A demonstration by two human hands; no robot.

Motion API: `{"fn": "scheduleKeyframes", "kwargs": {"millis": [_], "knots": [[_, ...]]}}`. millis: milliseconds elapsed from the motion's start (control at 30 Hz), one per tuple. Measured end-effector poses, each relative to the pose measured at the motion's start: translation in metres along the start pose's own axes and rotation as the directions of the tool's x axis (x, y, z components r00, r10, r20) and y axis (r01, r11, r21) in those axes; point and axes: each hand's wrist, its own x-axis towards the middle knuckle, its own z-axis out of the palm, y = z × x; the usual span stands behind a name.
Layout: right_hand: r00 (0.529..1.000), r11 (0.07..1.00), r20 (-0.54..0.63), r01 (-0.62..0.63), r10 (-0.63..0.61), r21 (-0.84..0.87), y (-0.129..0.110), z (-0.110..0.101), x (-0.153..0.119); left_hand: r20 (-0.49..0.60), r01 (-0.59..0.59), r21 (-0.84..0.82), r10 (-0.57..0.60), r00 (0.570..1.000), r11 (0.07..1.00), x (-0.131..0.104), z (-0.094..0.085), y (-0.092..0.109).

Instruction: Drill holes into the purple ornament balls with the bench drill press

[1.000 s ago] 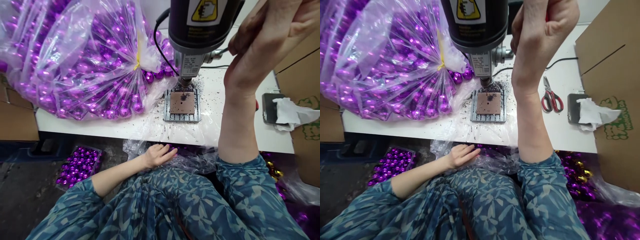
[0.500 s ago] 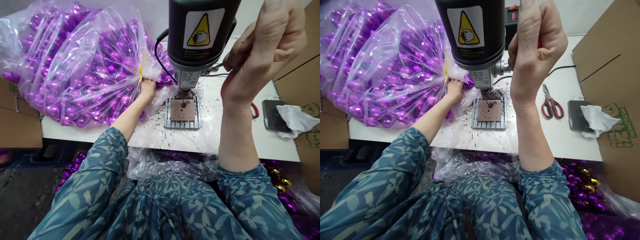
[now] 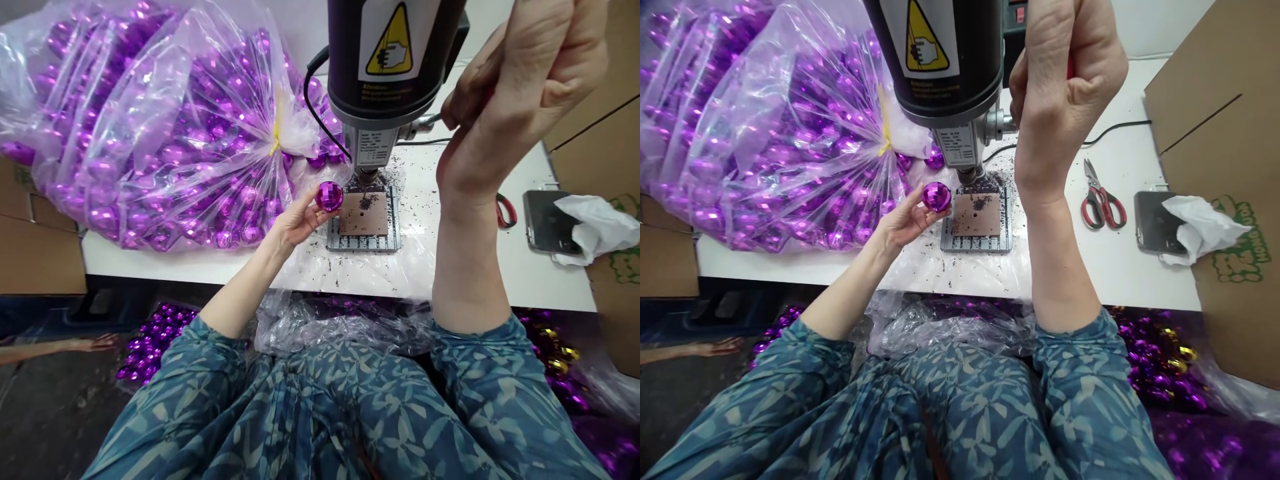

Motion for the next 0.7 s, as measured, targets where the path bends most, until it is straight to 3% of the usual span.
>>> {"fn": "scheduleKeyframes", "kwargs": {"millis": [233, 467, 700], "knots": [[1.0, 0.994, 0.009, 0.008, -0.007, -0.112, 0.001, -0.003, -0.002, -0.096, -0.211, 0.252, 0.241, 0.966, 0.944, 0.004, 0.034, -0.034], [1.0, 0.994, 0.0, 0.002, -0.002, -0.111, -0.001, -0.001, -0.002, -0.083, -0.231, 0.284, 0.264, 0.961, 0.931, 0.019, 0.05, -0.047], [1.0, 0.999, 0.0, 0.025, -0.025, -0.046, -0.001, -0.001, -0.002, 0.024, -0.31, 0.34, 0.321, 0.947, 0.888, 0.019, 0.05, -0.052]]}}
